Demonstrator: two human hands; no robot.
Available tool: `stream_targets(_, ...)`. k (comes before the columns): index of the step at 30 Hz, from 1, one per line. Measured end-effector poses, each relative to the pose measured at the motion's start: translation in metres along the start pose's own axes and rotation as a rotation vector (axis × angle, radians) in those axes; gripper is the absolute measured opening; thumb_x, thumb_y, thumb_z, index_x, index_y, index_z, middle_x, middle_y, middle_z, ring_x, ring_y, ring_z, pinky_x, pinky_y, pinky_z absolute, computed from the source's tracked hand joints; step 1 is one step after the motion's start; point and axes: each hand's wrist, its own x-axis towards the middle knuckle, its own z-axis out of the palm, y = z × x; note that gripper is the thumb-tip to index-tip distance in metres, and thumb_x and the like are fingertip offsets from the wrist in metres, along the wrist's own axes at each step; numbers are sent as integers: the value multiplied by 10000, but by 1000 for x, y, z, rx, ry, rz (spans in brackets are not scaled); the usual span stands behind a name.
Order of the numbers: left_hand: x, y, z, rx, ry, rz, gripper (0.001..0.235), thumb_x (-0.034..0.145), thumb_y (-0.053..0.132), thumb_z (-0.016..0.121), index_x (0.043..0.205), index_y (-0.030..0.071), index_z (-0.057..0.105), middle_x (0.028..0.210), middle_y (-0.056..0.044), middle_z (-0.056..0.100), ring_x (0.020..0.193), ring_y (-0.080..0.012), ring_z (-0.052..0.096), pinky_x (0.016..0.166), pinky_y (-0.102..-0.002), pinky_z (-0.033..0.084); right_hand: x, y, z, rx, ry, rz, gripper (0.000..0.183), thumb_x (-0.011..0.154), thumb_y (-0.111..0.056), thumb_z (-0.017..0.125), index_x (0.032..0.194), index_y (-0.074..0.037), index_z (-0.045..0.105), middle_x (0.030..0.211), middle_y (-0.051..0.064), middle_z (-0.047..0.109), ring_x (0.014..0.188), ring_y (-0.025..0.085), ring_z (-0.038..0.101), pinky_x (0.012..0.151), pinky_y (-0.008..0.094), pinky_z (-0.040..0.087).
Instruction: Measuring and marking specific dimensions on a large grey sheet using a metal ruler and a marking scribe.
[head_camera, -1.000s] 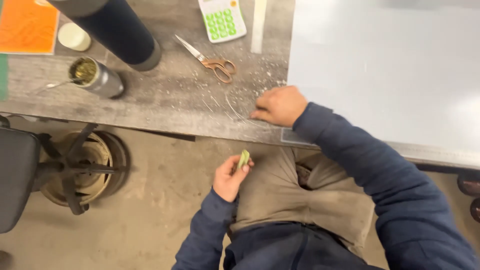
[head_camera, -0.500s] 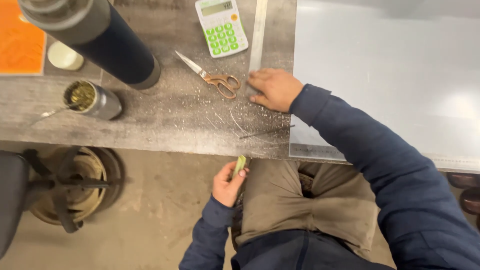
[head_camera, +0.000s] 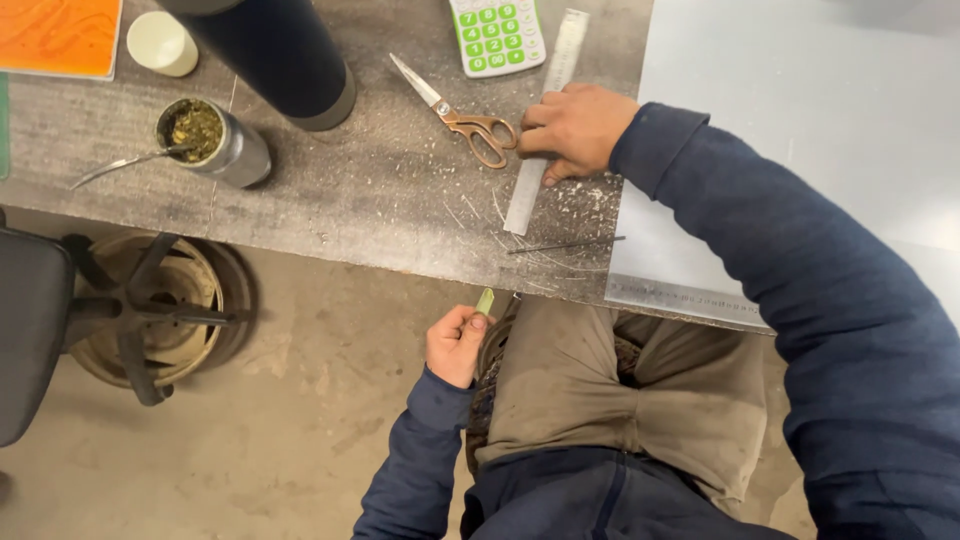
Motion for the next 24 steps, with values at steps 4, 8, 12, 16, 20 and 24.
stream_targets(4, 1, -7, 1, 103, 12, 67, 327, 1039, 290, 678, 885, 2, 673, 779, 15, 639, 743, -37, 523, 672, -218, 449, 9, -10, -5, -16, -55, -7, 569, 709, -489, 829, 1148, -164, 670, 1059, 33, 639, 1065, 313, 611, 883, 487, 497)
stream_targets(8, 12, 4, 2, 129, 33, 69, 318, 1019, 299, 684, 870, 18, 674, 751, 12, 631, 702, -44, 524, 642, -221, 445, 17, -28, 8, 45, -28, -4, 441, 768, -376, 813, 1127, -163, 670, 1054, 49, 635, 1036, 302, 647, 826, 476, 533)
stream_targets(12, 14, -2, -16, -4, 323, 281, 286, 1029, 294, 667, 949, 19, 658, 818, -7, 639, 713, -77, 555, 649, -239, 460, 28, -55, 9, 122, -44, 71, 356, 811, -259, 787, 1129, -151, 668, 1047, 87, 625, 957, 334, 661, 741, 475, 546)
stream_targets(16, 6, -1, -30, -138, 518, 267, 289, 1057, 296, 631, 991, 15, 645, 808, -53, 630, 670, -111, 541, 620, -267, 444, 39, -82, 33, 127, 121, -10, 239, 892, -140, 725, 1125, -139, 671, 1049, 82, 618, 996, 321, 665, 778, 452, 555)
stream_targets(20, 2, 9, -31, -121, 499, 340, 276, 1065, 289, 582, 1035, 21, 639, 1032, -70, 670, 749, -122, 585, 679, -280, 488, 51, -137, 31, 216, 205, -87, 282, 837, -170, 709, 1102, -89, 657, 999, 107, 592, 949, 329, 641, 762, 451, 543)
stream_targets(24, -3, 12, -34, -307, 487, 311, 273, 1094, 281, 523, 1212, 41, 577, 1083, -91, 664, 900, -186, 670, 744, -343, 564, 61, -173, 48, 190, 347, -230, 336, 794, -259, 674, 1079, -84, 636, 981, 96, 579, 928, 298, 611, 775, 423, 515)
